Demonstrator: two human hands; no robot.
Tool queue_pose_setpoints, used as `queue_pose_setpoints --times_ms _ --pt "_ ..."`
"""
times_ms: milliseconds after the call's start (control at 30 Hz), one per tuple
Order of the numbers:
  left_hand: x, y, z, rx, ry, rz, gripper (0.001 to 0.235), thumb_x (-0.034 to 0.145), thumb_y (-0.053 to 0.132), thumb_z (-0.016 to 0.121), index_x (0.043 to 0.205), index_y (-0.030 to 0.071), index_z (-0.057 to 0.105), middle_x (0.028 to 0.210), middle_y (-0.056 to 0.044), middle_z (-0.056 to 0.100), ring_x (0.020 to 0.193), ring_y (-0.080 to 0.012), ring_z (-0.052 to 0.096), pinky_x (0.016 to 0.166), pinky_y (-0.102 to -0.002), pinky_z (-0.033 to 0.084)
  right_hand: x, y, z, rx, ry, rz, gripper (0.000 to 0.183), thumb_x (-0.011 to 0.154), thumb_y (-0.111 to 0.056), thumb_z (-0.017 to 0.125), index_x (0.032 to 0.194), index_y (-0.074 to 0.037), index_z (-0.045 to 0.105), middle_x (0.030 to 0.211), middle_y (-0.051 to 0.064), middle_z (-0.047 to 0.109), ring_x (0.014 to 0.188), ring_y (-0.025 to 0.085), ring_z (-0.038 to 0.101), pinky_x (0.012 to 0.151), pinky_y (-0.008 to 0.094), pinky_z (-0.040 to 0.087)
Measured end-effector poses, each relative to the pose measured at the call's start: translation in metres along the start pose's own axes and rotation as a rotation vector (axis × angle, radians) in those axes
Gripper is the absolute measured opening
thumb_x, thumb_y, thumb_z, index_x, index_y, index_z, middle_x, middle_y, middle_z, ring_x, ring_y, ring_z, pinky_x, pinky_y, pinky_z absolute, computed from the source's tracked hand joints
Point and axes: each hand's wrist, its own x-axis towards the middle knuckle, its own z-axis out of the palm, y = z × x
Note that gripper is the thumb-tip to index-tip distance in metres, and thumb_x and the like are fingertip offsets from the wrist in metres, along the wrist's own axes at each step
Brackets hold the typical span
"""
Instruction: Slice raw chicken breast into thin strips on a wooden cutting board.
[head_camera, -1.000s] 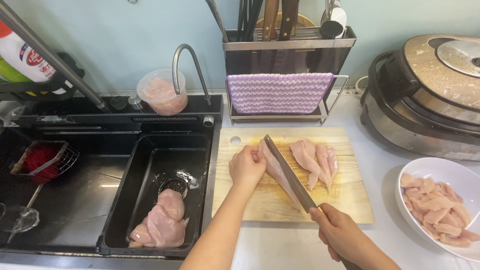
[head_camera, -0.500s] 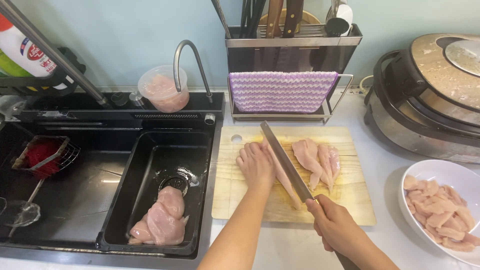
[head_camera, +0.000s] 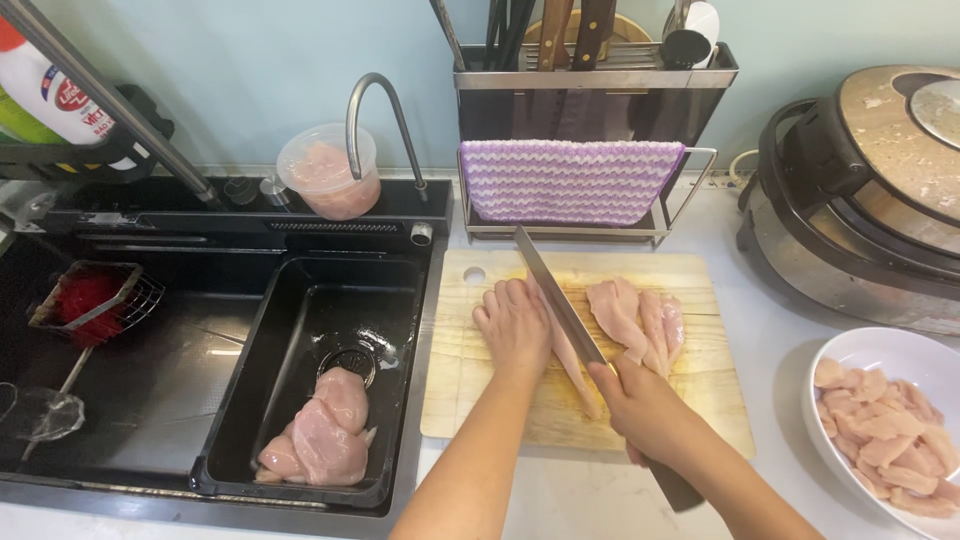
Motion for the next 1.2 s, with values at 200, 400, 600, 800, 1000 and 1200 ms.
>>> queue_pose_setpoints --times_ms 200,400,600,800,1000,1200 --pt "0.001 0.000 0.000 -0.004 0.024 0.008 0.014 0.088 0.019 0.045 0.082 0.007 0.048 0.083 -0.009 0.051 0.076 -0.0253 0.043 0.075 -0.039 0.030 -0.017 0.014 -0.009 0.001 -0.031 0.061 0.031 0.091 -0.032 0.046 0.080 -0.003 0.051 0.049 0.010 0.043 0.029 0.021 0.041 0.030 0.031 0.033" --pt "0.004 0.001 -0.008 -0.019 -0.096 -0.021 0.012 0.089 0.017 0.044 0.084 0.007 0.050 0.084 -0.009 0.051 0.077 -0.0240 0.042 0.078 -0.038 0.029 -0.012 0.016 -0.010 0.045 -0.075 0.096 0.035 0.091 -0.033 0.044 0.084 0.000 0.054 0.054 0.012 0.048 0.029 0.021 0.040 0.030 0.030 0.033" --pt "0.001 -0.003 -0.004 -0.022 -0.068 0.015 0.009 0.086 0.015 0.045 0.088 0.007 0.049 0.088 -0.010 0.051 0.079 -0.0251 0.043 0.076 -0.039 0.030 0.012 -0.008 -0.001 0.016 -0.042 -0.020 0.035 0.091 -0.028 0.045 0.073 0.001 0.048 0.048 0.011 0.042 0.027 0.022 0.037 0.024 0.032 0.030" --pt "0.001 -0.002 -0.004 -0.033 -0.036 0.006 0.007 0.086 0.015 0.047 0.085 0.008 0.049 0.085 -0.009 0.052 0.078 -0.0242 0.043 0.077 -0.038 0.030 -0.021 0.004 -0.004 -0.021 -0.041 0.083 0.033 0.091 -0.032 0.044 0.083 -0.002 0.055 0.052 0.010 0.047 0.031 0.019 0.040 0.030 0.029 0.032" --pt "0.002 -0.001 -0.007 -0.028 -0.065 0.017 0.008 0.086 0.014 0.046 0.085 0.006 0.050 0.085 -0.011 0.052 0.078 -0.0248 0.043 0.076 -0.038 0.030 -0.016 0.005 -0.004 -0.048 -0.078 0.106 0.032 0.091 -0.033 0.043 0.085 -0.004 0.055 0.050 0.009 0.044 0.030 0.019 0.042 0.030 0.029 0.033" --pt "0.001 -0.005 0.002 -0.027 -0.033 0.028 0.008 0.085 0.015 0.045 0.085 0.007 0.048 0.086 -0.010 0.052 0.079 -0.0250 0.043 0.075 -0.039 0.029 0.013 -0.006 0.006 -0.048 -0.049 0.014 0.032 0.092 -0.032 0.043 0.080 -0.003 0.048 0.050 0.010 0.045 0.029 0.021 0.041 0.028 0.032 0.033"
